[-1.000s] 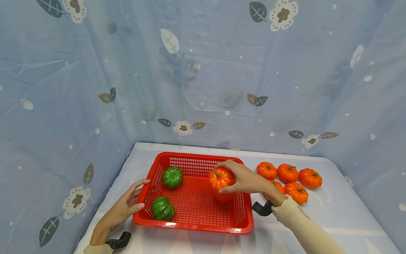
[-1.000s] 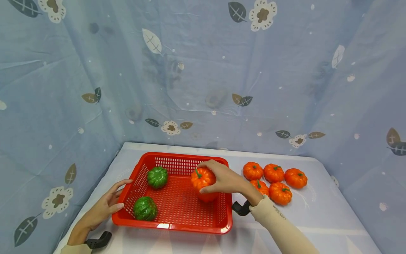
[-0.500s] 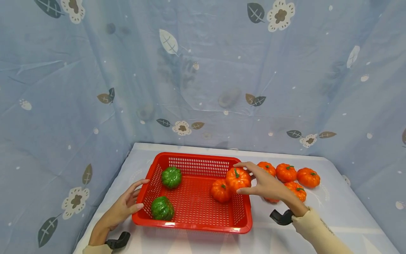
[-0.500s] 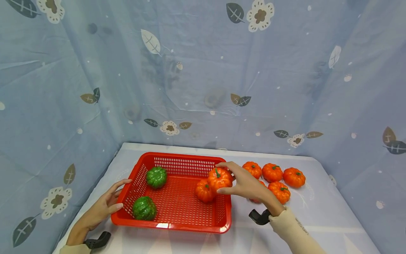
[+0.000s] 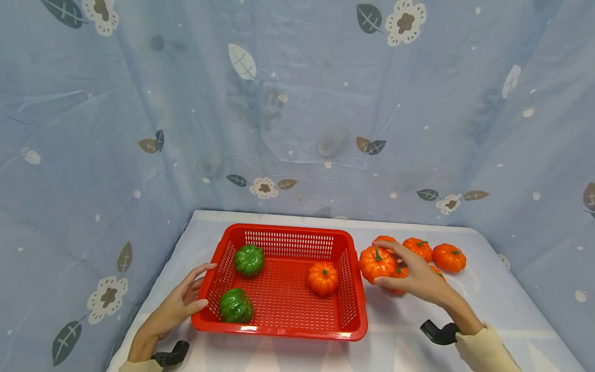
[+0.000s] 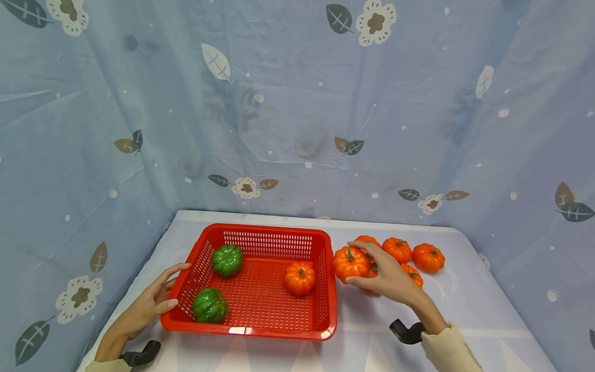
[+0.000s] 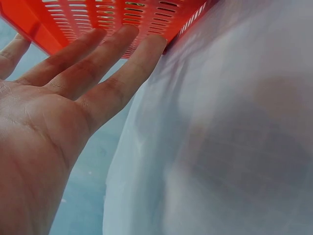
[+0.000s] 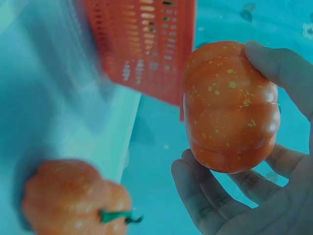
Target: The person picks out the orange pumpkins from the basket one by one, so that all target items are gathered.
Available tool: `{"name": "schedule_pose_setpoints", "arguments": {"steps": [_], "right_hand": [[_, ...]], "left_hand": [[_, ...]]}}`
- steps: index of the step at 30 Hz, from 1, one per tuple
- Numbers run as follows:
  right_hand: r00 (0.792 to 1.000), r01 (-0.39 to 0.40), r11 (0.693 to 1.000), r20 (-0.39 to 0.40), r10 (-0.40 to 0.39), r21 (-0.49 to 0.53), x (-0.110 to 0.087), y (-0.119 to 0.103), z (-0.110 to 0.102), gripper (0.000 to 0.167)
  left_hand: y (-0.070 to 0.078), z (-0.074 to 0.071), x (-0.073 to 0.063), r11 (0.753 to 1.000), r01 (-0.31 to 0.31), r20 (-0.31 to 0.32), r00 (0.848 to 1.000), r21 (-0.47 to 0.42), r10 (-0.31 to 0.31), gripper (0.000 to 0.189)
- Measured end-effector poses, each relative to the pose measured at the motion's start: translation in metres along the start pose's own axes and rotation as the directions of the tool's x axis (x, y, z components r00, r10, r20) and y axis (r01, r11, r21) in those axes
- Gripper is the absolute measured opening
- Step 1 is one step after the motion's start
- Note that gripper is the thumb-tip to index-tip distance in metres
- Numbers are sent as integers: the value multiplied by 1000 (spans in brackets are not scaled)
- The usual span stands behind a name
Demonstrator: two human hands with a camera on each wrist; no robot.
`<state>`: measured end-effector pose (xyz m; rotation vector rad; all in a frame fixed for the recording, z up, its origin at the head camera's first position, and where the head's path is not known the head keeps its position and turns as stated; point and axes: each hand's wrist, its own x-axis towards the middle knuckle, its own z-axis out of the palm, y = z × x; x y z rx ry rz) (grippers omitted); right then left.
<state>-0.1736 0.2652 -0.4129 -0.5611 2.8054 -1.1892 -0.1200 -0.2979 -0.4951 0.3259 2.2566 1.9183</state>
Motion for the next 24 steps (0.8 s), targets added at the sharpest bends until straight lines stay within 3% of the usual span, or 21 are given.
{"name": "schedule_pose_setpoints", "arguments": {"steps": [12, 24], "right_hand": [[992, -88, 996, -90, 85, -33, -38, 37, -25, 80], [961, -258, 966, -109, 256, -3, -74, 68, -54, 85]], "left_hand": [[0, -2, 0, 1000, 8, 12, 1000, 12, -8, 75], [5, -7, 2, 1000, 16, 62, 998, 12, -17, 79]]}}
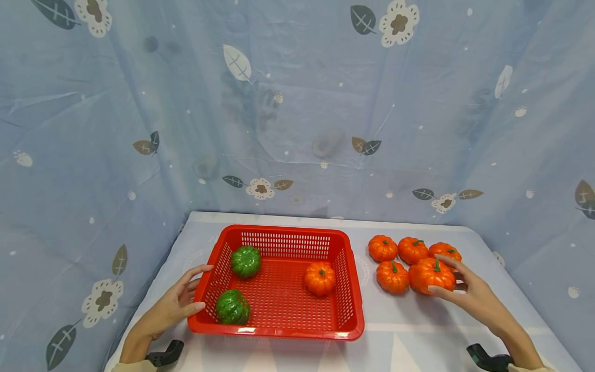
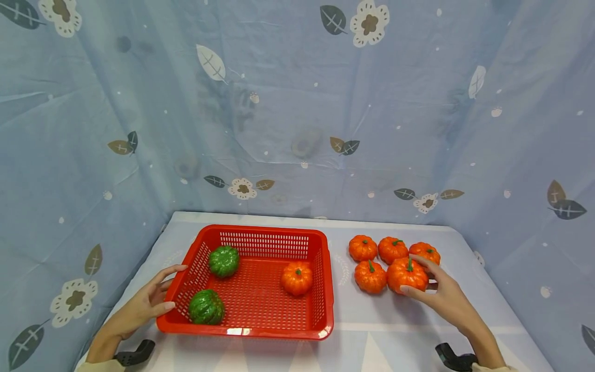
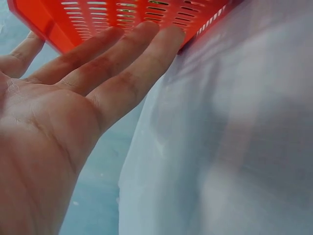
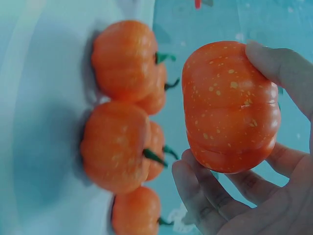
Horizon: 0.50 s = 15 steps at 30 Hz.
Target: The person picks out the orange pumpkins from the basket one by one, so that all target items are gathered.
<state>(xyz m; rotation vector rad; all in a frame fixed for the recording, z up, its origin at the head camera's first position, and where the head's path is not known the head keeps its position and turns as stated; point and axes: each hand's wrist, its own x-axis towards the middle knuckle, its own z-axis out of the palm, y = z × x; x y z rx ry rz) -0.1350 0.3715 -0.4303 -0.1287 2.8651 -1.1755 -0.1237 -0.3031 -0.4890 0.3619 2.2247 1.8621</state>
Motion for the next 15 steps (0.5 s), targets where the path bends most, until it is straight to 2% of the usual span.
{"name": "schedule_pose_setpoints", "arguments": {"steps": [4, 10, 15], "right_hand": [[999, -48, 999, -12, 49, 13, -6, 15, -8, 86], [992, -129, 991, -11, 129, 28, -11, 32, -18, 90], [992, -119, 992, -32, 120, 30, -10, 40, -22, 89]], "left_hand": [[0, -2, 4, 1000, -13, 34, 999, -13, 13, 80], [1, -2, 7, 999, 34, 33, 999, -7, -34, 81], [3, -3, 5, 998, 66, 26, 997, -8, -66, 79]]}}
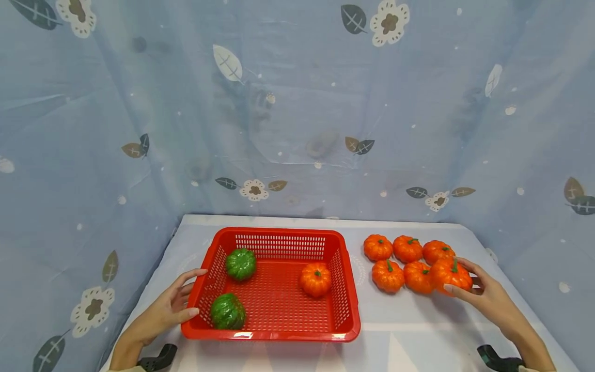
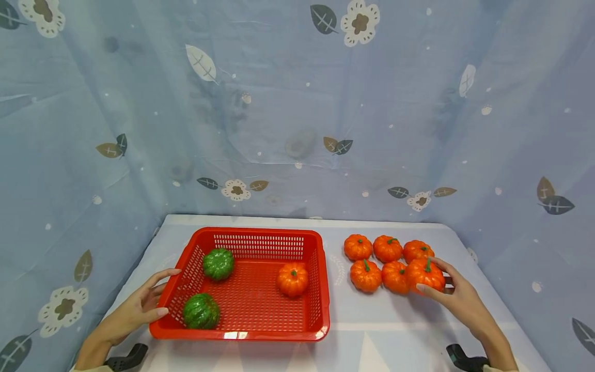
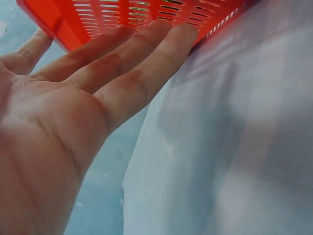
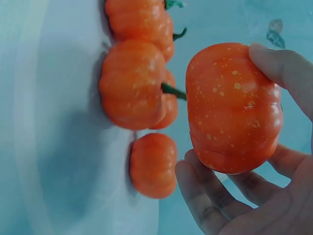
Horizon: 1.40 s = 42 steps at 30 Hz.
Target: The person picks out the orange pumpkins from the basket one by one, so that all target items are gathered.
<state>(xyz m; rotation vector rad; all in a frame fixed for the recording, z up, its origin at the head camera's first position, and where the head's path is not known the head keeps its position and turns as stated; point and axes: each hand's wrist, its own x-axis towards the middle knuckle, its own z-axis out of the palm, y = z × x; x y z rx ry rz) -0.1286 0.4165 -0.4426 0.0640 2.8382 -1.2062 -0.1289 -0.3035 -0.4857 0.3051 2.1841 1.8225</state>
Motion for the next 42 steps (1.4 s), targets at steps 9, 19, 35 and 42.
{"name": "schedule_pose_setpoints", "arguments": {"steps": [9, 19, 35, 42], "right_hand": [[998, -50, 999, -33, 50, -13, 7, 24, -6, 93], [990, -143, 990, 3, 143, 1, 19, 51, -4, 102], [977, -210, 976, 24, 212, -47, 32, 61, 5, 105], [983, -181, 982, -3, 181, -53, 33, 63, 9, 105]], "left_hand": [[2, 2, -2, 1000, -18, -13, 1000, 9, 19, 81], [1, 1, -3, 1000, -27, -4, 1000, 5, 27, 81], [-1, 2, -3, 1000, -10, -8, 1000, -10, 10, 81], [-2, 2, -4, 1000, -22, -11, 1000, -8, 22, 81]]}}
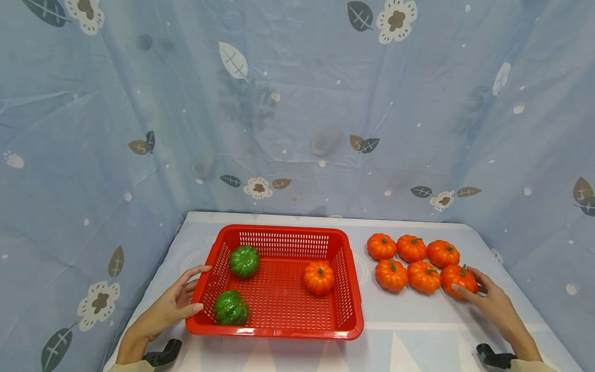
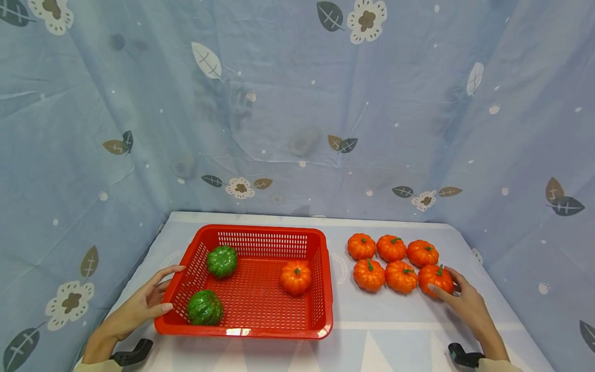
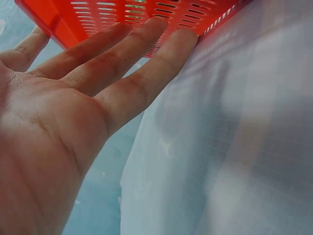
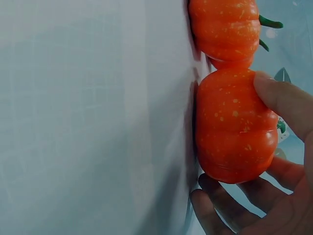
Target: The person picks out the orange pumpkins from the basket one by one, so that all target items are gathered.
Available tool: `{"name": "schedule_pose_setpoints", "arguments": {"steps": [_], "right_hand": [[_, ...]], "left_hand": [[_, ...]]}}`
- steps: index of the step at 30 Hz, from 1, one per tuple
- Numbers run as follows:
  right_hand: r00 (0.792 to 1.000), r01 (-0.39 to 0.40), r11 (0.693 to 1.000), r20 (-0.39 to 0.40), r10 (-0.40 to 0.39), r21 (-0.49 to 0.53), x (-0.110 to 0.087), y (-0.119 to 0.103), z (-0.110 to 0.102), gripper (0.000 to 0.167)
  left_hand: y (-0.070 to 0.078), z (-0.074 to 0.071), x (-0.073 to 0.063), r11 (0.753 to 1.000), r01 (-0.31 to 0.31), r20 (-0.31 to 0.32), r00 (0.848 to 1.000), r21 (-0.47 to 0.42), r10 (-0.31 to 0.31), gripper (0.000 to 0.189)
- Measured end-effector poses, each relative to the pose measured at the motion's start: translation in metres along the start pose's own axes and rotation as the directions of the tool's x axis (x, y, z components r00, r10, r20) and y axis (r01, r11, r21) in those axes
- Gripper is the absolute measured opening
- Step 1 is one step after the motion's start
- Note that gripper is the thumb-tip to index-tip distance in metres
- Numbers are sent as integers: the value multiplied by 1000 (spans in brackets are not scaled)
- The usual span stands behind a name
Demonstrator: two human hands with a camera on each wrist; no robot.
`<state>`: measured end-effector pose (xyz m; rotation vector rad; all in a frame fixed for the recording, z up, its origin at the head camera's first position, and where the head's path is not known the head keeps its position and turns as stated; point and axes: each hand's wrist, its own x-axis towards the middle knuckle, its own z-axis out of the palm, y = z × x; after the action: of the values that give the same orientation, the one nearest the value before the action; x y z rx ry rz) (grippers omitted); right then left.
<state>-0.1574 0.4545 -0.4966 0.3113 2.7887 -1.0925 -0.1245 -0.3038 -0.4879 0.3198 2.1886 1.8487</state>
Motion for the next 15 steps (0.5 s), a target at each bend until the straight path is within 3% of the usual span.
{"name": "schedule_pose_setpoints", "arguments": {"steps": [4, 8, 11, 15], "right_hand": [[999, 3, 1000, -41, -5, -31, -2, -4, -2, 103], [989, 12, 999, -150, -17, -36, -7, -12, -5, 94], [971, 54, 998, -232, -57, -20, -10, -21, -5, 85], [953, 134, 990, -270, -140, -42, -12, -37, -5, 79]], "left_hand": [[0, 0, 1, 1000, 3, -12, 1000, 1, -3, 82], [-1, 0, 2, 1000, -27, -2, 1000, 6, 27, 80], [-2, -1, 2, 999, -42, 5, 999, 3, 42, 80], [-2, -1, 1, 999, -45, 2, 999, 5, 45, 79]]}}
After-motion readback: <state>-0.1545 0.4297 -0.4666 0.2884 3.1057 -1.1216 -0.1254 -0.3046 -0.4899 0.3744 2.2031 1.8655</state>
